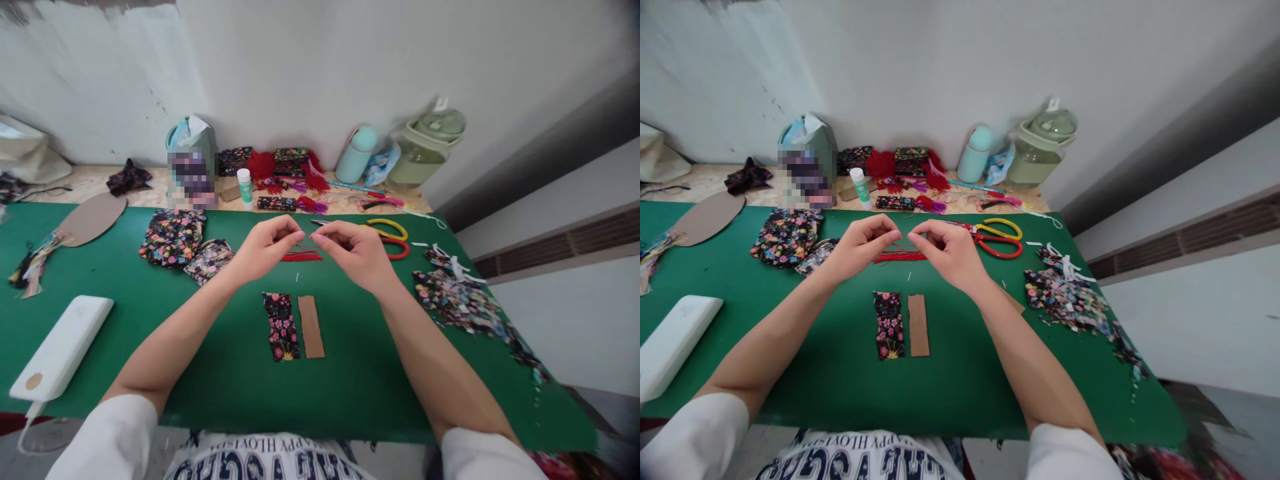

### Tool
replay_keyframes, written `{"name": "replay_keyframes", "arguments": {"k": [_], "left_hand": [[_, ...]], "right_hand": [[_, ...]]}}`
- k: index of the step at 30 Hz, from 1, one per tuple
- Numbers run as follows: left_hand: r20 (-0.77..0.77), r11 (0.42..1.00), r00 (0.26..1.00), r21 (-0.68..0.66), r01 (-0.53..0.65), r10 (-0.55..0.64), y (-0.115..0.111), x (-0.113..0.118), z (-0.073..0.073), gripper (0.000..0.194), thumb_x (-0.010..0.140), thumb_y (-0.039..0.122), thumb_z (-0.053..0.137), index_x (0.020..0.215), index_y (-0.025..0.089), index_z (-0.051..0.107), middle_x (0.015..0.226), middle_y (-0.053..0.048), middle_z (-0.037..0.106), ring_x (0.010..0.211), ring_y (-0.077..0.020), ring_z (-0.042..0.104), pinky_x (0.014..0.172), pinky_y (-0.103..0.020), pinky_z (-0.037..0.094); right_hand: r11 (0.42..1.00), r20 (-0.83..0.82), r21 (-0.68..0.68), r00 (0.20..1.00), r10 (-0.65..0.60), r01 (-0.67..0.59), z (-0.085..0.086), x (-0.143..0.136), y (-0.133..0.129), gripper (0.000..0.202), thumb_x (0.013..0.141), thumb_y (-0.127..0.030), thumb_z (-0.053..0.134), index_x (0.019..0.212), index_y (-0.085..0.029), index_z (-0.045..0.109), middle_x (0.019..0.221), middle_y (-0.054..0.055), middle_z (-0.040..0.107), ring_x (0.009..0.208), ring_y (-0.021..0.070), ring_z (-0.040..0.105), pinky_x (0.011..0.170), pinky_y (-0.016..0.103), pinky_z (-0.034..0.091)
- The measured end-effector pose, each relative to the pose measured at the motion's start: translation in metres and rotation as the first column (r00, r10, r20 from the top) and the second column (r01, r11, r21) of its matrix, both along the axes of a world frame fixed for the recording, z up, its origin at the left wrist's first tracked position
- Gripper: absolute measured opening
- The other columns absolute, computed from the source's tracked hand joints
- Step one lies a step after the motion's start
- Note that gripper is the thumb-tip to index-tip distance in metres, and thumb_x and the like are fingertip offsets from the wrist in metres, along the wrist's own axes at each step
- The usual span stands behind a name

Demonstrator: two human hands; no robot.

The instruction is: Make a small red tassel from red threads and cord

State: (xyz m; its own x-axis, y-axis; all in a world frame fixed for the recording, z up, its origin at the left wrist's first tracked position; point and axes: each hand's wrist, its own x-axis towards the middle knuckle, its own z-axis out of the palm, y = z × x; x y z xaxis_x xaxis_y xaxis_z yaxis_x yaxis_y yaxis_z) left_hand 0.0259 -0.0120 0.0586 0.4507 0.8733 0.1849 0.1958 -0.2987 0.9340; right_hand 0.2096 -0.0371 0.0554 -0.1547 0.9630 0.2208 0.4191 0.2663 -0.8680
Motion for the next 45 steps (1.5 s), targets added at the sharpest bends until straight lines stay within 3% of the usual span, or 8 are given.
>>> {"name": "replay_keyframes", "arguments": {"k": [5,9,16,22,27,33,39,45], "left_hand": [[-0.116,0.998,0.992,-0.035,0.045,-0.049,0.007,-0.009,0.003,0.019,0.084,0.031,0.054,0.072,0.017,0.053,0.051,0.007,0.037,0.046,-0.0069,0.03,0.044,-0.022,0.023],[-0.107,0.996,0.993,-0.078,0.036,-0.044,0.011,-0.012,0.003,0.018,0.084,0.03,0.056,0.072,0.016,0.054,0.051,0.007,0.037,0.045,-0.0069,0.031,0.044,-0.021,0.024],[-0.032,0.978,0.996,-0.197,0.07,-0.078,0.014,-0.015,-0.003,0.018,0.084,0.031,0.057,0.076,0.015,0.058,0.065,-0.002,0.065,0.043,-0.0053,0.041,0.042,-0.019,0.031],[-0.117,0.98,0.989,-0.186,0.065,-0.088,0.014,-0.015,-0.004,0.016,0.081,0.029,0.061,0.077,0.014,0.065,0.074,-0.005,0.071,0.052,-0.0084,0.056,0.05,-0.021,0.044],[-0.287,0.999,0.957,-0.042,0.03,-0.041,0.016,-0.017,-0.008,0.015,0.082,0.023,0.057,0.075,0.015,0.068,0.069,-0.003,0.071,0.056,-0.0109,0.062,0.055,-0.021,0.047],[-0.534,0.99,0.843,0.138,0.021,0.057,0.021,-0.018,-0.009,0.017,0.083,0.016,0.056,0.072,0.016,0.069,0.061,0.0,0.067,0.06,-0.0122,0.061,0.064,-0.023,0.045],[-0.561,0.947,0.812,0.32,0.031,0.163,0.029,-0.023,-0.02,0.009,0.08,0.02,0.064,0.076,0.016,0.071,0.097,-0.007,0.064,0.087,-0.017,0.061,0.083,-0.03,0.048],[-0.712,0.98,0.701,0.171,0.099,0.053,0.035,-0.026,-0.027,0.016,0.081,0.02,0.059,0.082,0.018,0.075,0.083,-0.006,0.07,0.079,-0.0179,0.062,0.074,-0.028,0.046]], "right_hand": [[1.0,0.007,-0.006,1.0,-0.029,0.029,0.003,0.01,0.002,0.027,0.081,-0.045,0.063,0.078,-0.019,0.067,0.055,-0.002,0.048,0.049,0.0099,0.038,0.048,0.026,0.028],[1.0,0.044,0.003,0.999,-0.015,0.015,0.003,0.014,0.003,0.027,0.081,-0.045,0.063,0.077,-0.019,0.067,0.054,-0.002,0.048,0.049,0.0097,0.036,0.048,0.026,0.028],[0.999,0.116,-0.002,0.992,0.051,-0.051,0.009,0.017,0.005,0.024,0.083,-0.04,0.06,0.077,-0.018,0.068,0.062,0.0,0.057,0.053,0.0106,0.042,0.051,0.026,0.031],[0.999,0.136,0.013,0.99,0.039,-0.041,0.014,0.021,0.002,0.024,0.084,-0.039,0.06,0.075,-0.019,0.068,0.061,0.001,0.06,0.053,0.0122,0.049,0.053,0.028,0.036],[0.991,0.258,0.041,0.96,0.111,-0.126,0.012,0.028,0.004,0.02,0.087,-0.034,0.056,0.08,-0.02,0.068,0.061,0.0,0.063,0.051,0.0128,0.055,0.056,0.027,0.042],[0.966,0.486,0.11,0.86,0.155,-0.236,0.008,0.028,0.011,0.02,0.09,-0.023,0.05,0.084,-0.02,0.069,0.066,0.001,0.069,0.061,0.0145,0.063,0.062,0.025,0.045],[0.958,0.559,0.094,0.811,0.174,-0.271,-0.002,0.029,0.018,0.022,0.09,-0.018,0.047,0.09,-0.018,0.069,0.078,0.004,0.073,0.069,0.016,0.065,0.066,0.026,0.045],[0.97,0.657,-0.011,0.729,0.192,-0.245,-0.021,0.031,0.028,0.018,0.088,-0.021,0.051,0.087,-0.018,0.069,0.077,0.004,0.072,0.068,0.0174,0.063,0.064,0.027,0.042]]}}
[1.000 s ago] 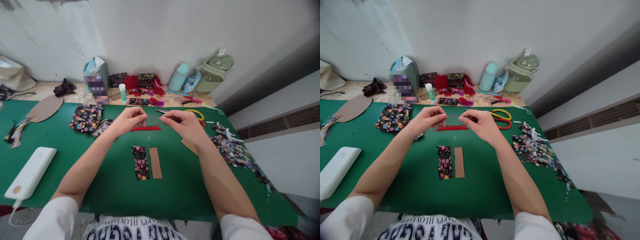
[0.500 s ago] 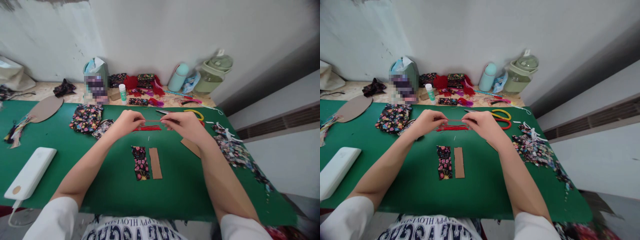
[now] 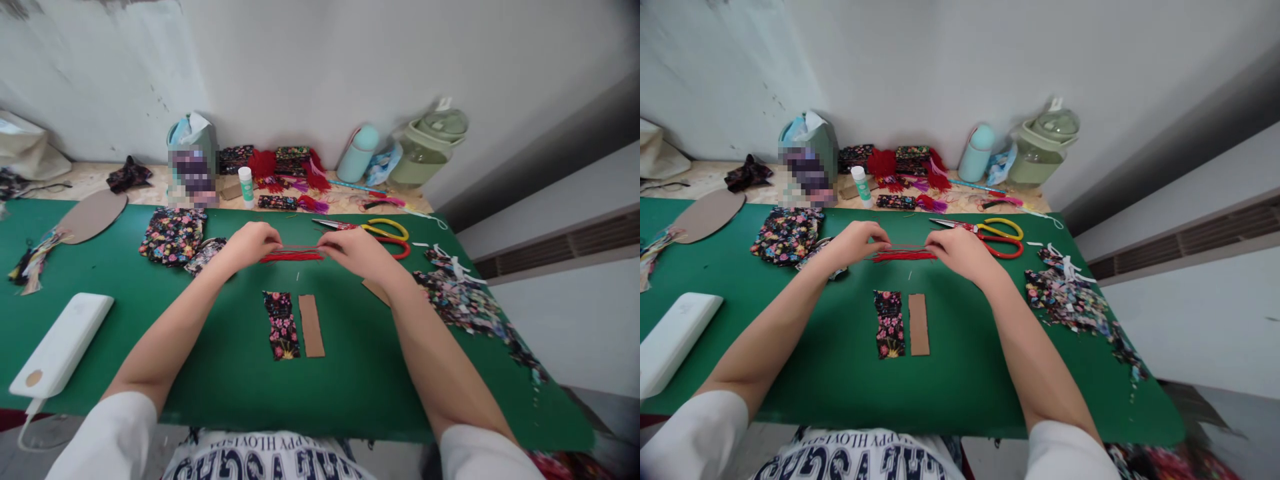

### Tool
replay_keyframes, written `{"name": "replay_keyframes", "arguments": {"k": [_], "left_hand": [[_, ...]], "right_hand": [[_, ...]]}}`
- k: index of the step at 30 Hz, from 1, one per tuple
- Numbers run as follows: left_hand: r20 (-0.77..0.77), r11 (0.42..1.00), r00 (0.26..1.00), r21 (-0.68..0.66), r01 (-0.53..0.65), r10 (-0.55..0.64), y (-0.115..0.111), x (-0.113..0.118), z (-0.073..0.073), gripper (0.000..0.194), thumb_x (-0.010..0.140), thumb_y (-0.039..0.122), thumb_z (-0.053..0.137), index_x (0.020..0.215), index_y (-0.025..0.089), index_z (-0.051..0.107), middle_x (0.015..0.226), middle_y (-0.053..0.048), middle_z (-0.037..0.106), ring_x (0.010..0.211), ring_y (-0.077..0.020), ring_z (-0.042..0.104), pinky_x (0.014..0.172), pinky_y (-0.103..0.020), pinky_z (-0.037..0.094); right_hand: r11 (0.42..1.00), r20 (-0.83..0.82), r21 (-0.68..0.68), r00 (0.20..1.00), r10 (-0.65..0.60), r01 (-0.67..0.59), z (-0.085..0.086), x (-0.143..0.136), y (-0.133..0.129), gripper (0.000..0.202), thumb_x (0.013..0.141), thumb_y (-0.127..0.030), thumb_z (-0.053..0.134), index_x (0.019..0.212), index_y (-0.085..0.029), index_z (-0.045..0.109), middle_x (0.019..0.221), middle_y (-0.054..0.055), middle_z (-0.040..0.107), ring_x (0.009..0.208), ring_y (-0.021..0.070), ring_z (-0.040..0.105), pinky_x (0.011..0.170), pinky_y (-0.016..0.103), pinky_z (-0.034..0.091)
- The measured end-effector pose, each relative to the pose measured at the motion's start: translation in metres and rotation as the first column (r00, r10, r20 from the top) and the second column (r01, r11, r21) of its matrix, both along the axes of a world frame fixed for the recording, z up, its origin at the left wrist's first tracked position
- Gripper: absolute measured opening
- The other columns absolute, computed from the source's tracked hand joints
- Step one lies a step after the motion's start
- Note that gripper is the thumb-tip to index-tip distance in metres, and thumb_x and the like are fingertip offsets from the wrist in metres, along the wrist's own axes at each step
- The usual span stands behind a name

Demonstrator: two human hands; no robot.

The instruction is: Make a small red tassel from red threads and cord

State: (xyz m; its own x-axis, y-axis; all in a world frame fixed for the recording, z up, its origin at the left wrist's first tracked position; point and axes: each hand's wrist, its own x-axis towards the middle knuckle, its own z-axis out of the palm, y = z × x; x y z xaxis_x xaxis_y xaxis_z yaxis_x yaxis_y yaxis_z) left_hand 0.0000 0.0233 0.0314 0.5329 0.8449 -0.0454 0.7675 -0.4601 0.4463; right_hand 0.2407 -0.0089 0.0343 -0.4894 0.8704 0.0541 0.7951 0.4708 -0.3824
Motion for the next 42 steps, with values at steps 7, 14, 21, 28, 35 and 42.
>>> {"name": "replay_keyframes", "arguments": {"k": [7,14,21,28,35,42], "left_hand": [[-0.126,0.997,0.991,-0.056,-0.05,0.042,0.003,-0.003,-0.009,0.019,0.079,0.022,0.058,0.083,0.022,0.077,0.075,-0.005,0.073,0.073,-0.0194,0.063,0.061,-0.026,0.042],[-0.279,0.995,0.96,-0.082,-0.058,0.033,-0.001,0.002,-0.011,0.019,0.08,0.027,0.058,0.087,0.023,0.076,0.083,-0.006,0.072,0.078,-0.022,0.064,0.062,-0.027,0.043],[-0.323,0.999,0.946,-0.034,-0.031,0.018,-0.002,0.001,-0.009,0.026,0.08,0.033,0.061,0.101,0.021,0.072,0.104,-0.008,0.068,0.095,-0.0239,0.063,0.073,-0.028,0.047],[-0.232,0.996,0.969,0.056,-0.07,0.082,-0.004,0.0,0.001,0.028,0.082,0.032,0.058,0.105,0.019,0.07,0.11,-0.007,0.065,0.092,-0.0211,0.063,0.082,-0.03,0.048],[-0.126,0.99,0.984,0.077,-0.115,0.125,-0.008,0.001,0.009,0.023,0.083,0.03,0.058,0.097,0.017,0.071,0.103,-0.008,0.067,0.083,-0.0191,0.062,0.077,-0.03,0.047],[-0.07,0.989,0.989,0.086,-0.121,0.127,-0.007,0.0,0.008,0.021,0.083,0.028,0.059,0.095,0.016,0.071,0.099,-0.008,0.067,0.083,-0.0196,0.061,0.076,-0.031,0.047]], "right_hand": [[0.996,0.126,-0.084,0.992,-0.026,0.037,-0.015,-0.004,0.006,0.016,0.089,-0.025,0.053,0.087,-0.02,0.068,0.08,0.004,0.072,0.073,0.0179,0.064,0.062,0.026,0.04],[0.998,0.231,-0.047,0.972,-0.035,0.047,-0.022,-0.011,0.004,0.018,0.088,-0.032,0.055,0.093,-0.022,0.07,0.096,0.005,0.072,0.089,0.0223,0.064,0.064,0.029,0.041],[0.966,0.018,0.108,0.971,-0.237,0.234,-0.014,0.012,0.012,0.025,0.088,-0.037,0.051,0.09,-0.019,0.07,0.099,0.01,0.068,0.092,0.0258,0.061,0.073,0.035,0.045],[0.927,-0.056,0.219,0.953,-0.299,0.304,-0.042,0.039,0.033,0.015,0.081,-0.026,0.056,0.076,-0.021,0.07,0.101,0.012,0.063,0.1,0.0304,0.054,0.091,0.048,0.039],[0.968,0.177,0.176,0.962,-0.21,0.179,-0.045,0.026,0.021,0.013,0.08,-0.02,0.058,0.075,-0.02,0.07,0.139,0.014,0.043,0.127,0.0406,0.032,0.091,0.055,0.033],[0.976,0.269,0.178,0.948,-0.168,0.123,-0.05,0.021,0.02,0.012,0.083,-0.021,0.057,0.078,-0.019,0.068,0.142,0.015,0.04,0.128,0.0403,0.03,0.091,0.056,0.031]]}}
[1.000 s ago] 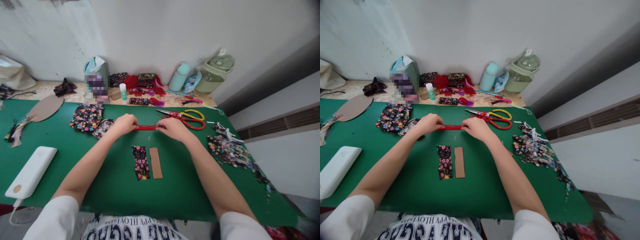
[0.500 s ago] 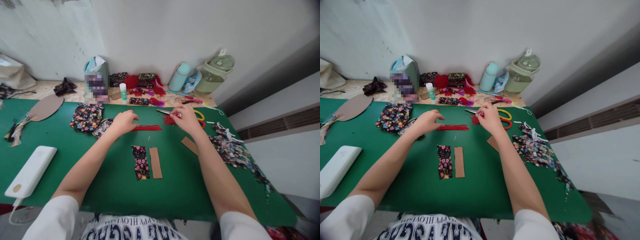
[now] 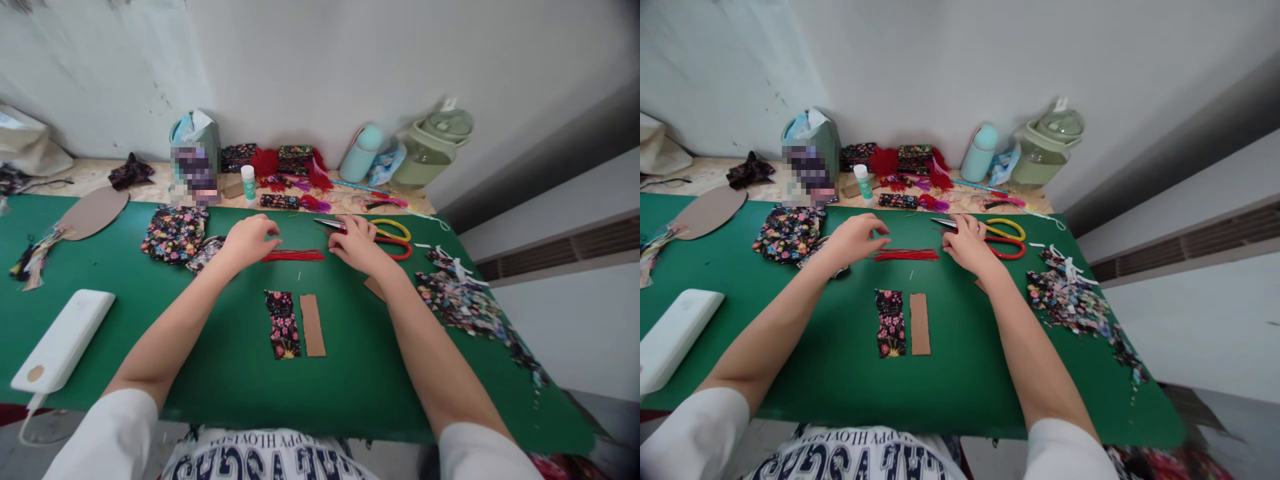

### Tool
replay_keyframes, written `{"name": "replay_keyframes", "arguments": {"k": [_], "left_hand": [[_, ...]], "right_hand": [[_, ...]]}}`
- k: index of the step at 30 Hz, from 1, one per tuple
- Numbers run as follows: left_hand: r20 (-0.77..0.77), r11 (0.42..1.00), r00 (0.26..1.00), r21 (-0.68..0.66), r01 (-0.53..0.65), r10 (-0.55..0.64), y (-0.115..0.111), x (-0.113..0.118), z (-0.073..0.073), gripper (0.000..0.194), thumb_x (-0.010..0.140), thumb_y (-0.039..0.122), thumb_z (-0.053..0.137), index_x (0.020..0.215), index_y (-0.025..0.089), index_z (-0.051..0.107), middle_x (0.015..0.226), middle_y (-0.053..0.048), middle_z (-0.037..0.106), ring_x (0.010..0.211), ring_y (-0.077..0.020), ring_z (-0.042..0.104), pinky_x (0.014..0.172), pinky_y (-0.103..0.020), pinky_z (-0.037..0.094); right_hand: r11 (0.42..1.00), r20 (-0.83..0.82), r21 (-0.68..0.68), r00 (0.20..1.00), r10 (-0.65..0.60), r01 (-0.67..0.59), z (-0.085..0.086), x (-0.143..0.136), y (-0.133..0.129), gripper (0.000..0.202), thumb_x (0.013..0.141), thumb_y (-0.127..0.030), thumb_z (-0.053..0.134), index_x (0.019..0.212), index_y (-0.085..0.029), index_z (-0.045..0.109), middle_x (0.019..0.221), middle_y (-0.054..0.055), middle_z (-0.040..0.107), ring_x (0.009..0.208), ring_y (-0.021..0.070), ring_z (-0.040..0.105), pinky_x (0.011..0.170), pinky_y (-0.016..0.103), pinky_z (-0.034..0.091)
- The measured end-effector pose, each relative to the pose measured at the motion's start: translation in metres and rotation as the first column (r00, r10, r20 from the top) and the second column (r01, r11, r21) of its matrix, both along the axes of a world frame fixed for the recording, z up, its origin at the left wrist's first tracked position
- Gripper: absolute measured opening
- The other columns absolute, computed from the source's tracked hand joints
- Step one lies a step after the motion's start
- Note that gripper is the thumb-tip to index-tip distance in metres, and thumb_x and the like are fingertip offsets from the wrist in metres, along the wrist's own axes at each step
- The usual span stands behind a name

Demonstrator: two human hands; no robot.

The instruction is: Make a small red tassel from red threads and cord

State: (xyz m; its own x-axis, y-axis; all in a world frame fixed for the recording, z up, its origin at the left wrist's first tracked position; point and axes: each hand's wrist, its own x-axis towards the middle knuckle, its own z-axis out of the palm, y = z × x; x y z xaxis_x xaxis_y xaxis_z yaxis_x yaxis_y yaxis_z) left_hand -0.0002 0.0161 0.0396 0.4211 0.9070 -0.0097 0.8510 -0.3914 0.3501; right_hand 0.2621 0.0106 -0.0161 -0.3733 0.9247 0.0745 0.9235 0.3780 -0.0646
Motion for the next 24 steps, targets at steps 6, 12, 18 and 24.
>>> {"name": "replay_keyframes", "arguments": {"k": [6,12,18,24], "left_hand": [[0.005,1.0,1.0,0.001,-0.003,0.003,0.001,-0.001,0.002,0.02,0.083,0.029,0.059,0.093,0.017,0.071,0.098,-0.008,0.067,0.083,-0.0196,0.061,0.076,-0.031,0.047],[0.026,1.0,1.0,0.01,0.005,-0.005,0.001,-0.001,0.001,0.02,0.083,0.028,0.059,0.093,0.016,0.071,0.097,-0.008,0.068,0.083,-0.0196,0.061,0.076,-0.032,0.047],[0.041,1.0,0.999,0.011,0.021,-0.021,-0.001,0.003,-0.002,0.02,0.083,0.028,0.057,0.091,0.017,0.071,0.097,-0.007,0.068,0.083,-0.0193,0.061,0.077,-0.032,0.047],[0.134,0.995,0.987,0.036,0.09,-0.094,0.0,0.004,-0.005,0.017,0.083,0.026,0.057,0.087,0.017,0.071,0.092,-0.006,0.068,0.078,-0.0169,0.061,0.076,-0.03,0.047]], "right_hand": [[0.999,0.021,-0.034,1.0,0.01,-0.009,-0.008,-0.003,0.001,0.02,0.087,-0.018,0.045,0.081,-0.014,0.064,0.141,0.021,0.041,0.128,0.0391,0.031,0.093,0.056,0.032],[0.989,-0.272,0.074,0.957,-0.1,0.124,0.015,0.01,0.007,0.017,0.088,-0.025,0.044,0.082,-0.019,0.059,0.125,0.018,0.056,0.118,0.0356,0.045,0.09,0.053,0.036],[0.94,-0.678,0.103,0.714,-0.173,0.325,0.039,0.029,0.009,0.012,0.086,-0.033,0.05,0.083,-0.023,0.054,0.088,0.009,0.065,0.085,0.025,0.061,0.079,0.042,0.048],[0.948,-0.894,0.016,0.429,-0.13,0.319,0.042,0.031,0.011,0.018,0.084,-0.041,0.056,0.081,-0.025,0.051,0.079,0.005,0.065,0.079,0.0215,0.065,0.075,0.04,0.053]]}}
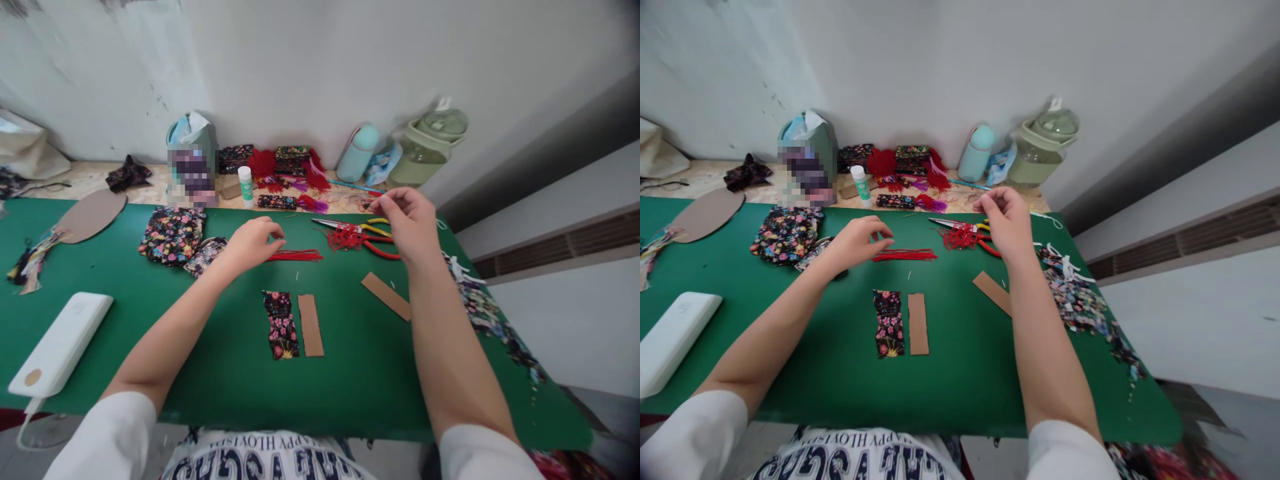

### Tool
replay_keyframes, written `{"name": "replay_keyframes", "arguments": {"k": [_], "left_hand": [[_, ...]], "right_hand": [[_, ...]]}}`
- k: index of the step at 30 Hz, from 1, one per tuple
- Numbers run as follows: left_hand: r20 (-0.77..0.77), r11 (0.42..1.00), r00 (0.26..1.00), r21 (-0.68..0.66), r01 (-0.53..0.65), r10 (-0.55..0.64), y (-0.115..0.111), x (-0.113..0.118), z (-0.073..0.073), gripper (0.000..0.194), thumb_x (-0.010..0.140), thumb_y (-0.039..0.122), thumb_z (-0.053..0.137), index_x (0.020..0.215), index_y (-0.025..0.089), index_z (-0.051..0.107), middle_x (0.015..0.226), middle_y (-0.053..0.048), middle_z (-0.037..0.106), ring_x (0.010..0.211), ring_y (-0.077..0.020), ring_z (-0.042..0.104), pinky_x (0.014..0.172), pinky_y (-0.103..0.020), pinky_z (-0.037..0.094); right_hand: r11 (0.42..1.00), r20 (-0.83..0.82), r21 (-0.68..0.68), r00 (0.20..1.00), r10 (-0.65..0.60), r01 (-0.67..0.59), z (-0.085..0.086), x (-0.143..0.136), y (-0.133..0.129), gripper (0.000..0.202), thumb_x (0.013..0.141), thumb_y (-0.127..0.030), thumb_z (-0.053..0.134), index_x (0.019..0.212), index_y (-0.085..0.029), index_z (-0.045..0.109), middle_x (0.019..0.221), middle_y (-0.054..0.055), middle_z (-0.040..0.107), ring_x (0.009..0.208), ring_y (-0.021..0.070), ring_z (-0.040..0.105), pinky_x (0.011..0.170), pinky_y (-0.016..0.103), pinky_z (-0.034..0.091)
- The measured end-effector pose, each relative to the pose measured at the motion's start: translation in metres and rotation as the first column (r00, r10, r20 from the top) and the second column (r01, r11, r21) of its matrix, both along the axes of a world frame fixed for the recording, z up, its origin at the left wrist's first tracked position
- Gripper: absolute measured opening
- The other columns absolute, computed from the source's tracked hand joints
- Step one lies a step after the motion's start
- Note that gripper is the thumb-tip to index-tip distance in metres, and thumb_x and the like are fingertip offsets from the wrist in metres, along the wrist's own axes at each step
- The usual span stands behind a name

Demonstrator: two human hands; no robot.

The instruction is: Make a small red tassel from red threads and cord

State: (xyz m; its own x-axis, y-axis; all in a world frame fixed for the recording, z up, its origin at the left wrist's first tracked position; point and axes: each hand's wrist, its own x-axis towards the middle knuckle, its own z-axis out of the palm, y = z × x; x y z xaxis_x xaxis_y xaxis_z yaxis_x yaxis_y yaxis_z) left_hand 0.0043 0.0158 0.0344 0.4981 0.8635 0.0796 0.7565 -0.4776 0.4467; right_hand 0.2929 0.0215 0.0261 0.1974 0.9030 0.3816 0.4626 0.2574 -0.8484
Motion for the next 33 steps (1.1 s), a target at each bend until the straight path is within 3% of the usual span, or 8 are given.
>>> {"name": "replay_keyframes", "arguments": {"k": [5,9,12,16,21,25,29,33], "left_hand": [[0.209,1.0,0.978,-0.015,-0.012,0.015,-0.009,0.01,0.003,0.021,0.082,0.021,0.061,0.1,0.013,0.068,0.098,-0.008,0.07,0.069,-0.0118,0.061,0.073,-0.026,0.048],[0.443,0.993,0.896,-0.087,0.077,-0.031,-0.019,0.024,0.001,0.046,0.081,0.023,0.063,0.126,0.017,0.055,0.119,-0.01,0.066,0.064,-0.0078,0.061,0.066,-0.022,0.05],[0.497,0.989,0.864,-0.066,0.13,-0.08,-0.021,0.028,-0.003,0.03,0.084,0.02,0.058,0.113,0.016,0.062,0.107,-0.007,0.07,0.065,-0.0082,0.063,0.067,-0.022,0.051],[0.477,0.995,0.877,-0.037,0.09,-0.062,-0.014,0.021,-0.002,0.014,0.087,0.019,0.055,0.089,0.016,0.068,0.083,-0.004,0.071,0.072,-0.0118,0.067,0.07,-0.023,0.052],[0.306,0.996,0.948,0.055,0.074,-0.088,-0.002,0.005,0.006,0.015,0.085,0.015,0.055,0.089,0.016,0.07,0.085,-0.005,0.072,0.078,-0.0139,0.067,0.076,-0.026,0.052],[0.119,0.993,0.99,0.1,0.067,-0.079,0.004,-0.003,0.009,0.017,0.084,0.014,0.055,0.087,0.017,0.071,0.087,-0.006,0.072,0.083,-0.0165,0.065,0.08,-0.029,0.05],[0.056,0.994,0.995,0.077,0.082,-0.086,0.006,-0.007,0.009,0.017,0.084,0.015,0.055,0.085,0.017,0.072,0.084,-0.006,0.071,0.081,-0.0172,0.064,0.077,-0.029,0.049],[0.016,0.992,0.993,0.047,0.113,-0.114,0.008,-0.01,0.007,0.021,0.082,0.011,0.052,0.086,0.016,0.073,0.088,-0.007,0.071,0.083,-0.017,0.064,0.079,-0.028,0.049]], "right_hand": [[0.984,-0.067,-0.086,0.986,0.15,-0.156,0.02,-0.024,-0.02,0.024,0.081,-0.047,0.061,0.08,-0.024,0.053,0.07,0.002,0.062,0.068,0.0175,0.063,0.066,0.034,0.054],[0.869,-0.082,-0.234,0.9,0.429,-0.436,0.031,-0.054,-0.042,0.026,0.08,-0.045,0.064,0.081,-0.02,0.057,0.065,0.0,0.06,0.057,0.0134,0.058,0.056,0.029,0.05],[0.832,-0.004,-0.297,0.872,0.489,-0.468,0.033,-0.067,-0.05,0.024,0.08,-0.043,0.063,0.081,-0.02,0.06,0.067,0.0,0.061,0.054,0.0116,0.055,0.049,0.025,0.045],[0.852,0.037,-0.314,0.891,0.453,-0.42,0.032,-0.066,-0.047,0.02,0.08,-0.039,0.062,0.08,-0.019,0.063,0.066,0.001,0.064,0.053,0.0121,0.055,0.049,0.026,0.044],[0.866,0.029,-0.318,0.909,0.416,-0.386,0.023,-0.056,-0.038,0.022,0.078,-0.039,0.064,0.083,-0.018,0.068,0.07,0.004,0.068,0.057,0.0142,0.06,0.055,0.029,0.05],[0.865,0.033,-0.373,0.927,0.375,-0.336,0.016,-0.052,-0.033,0.024,0.077,-0.041,0.066,0.075,-0.017,0.067,0.061,0.003,0.065,0.051,0.0137,0.059,0.052,0.029,0.05],[0.855,0.096,-0.429,0.926,0.364,-0.292,0.011,-0.048,-0.03,0.026,0.074,-0.042,0.067,0.068,-0.017,0.065,0.057,0.003,0.063,0.049,0.0135,0.057,0.048,0.027,0.047],[0.818,0.114,-0.464,0.892,0.437,-0.342,0.008,-0.043,-0.026,0.018,0.078,-0.034,0.062,0.073,-0.017,0.066,0.061,0.003,0.065,0.055,0.0149,0.061,0.055,0.028,0.051]]}}
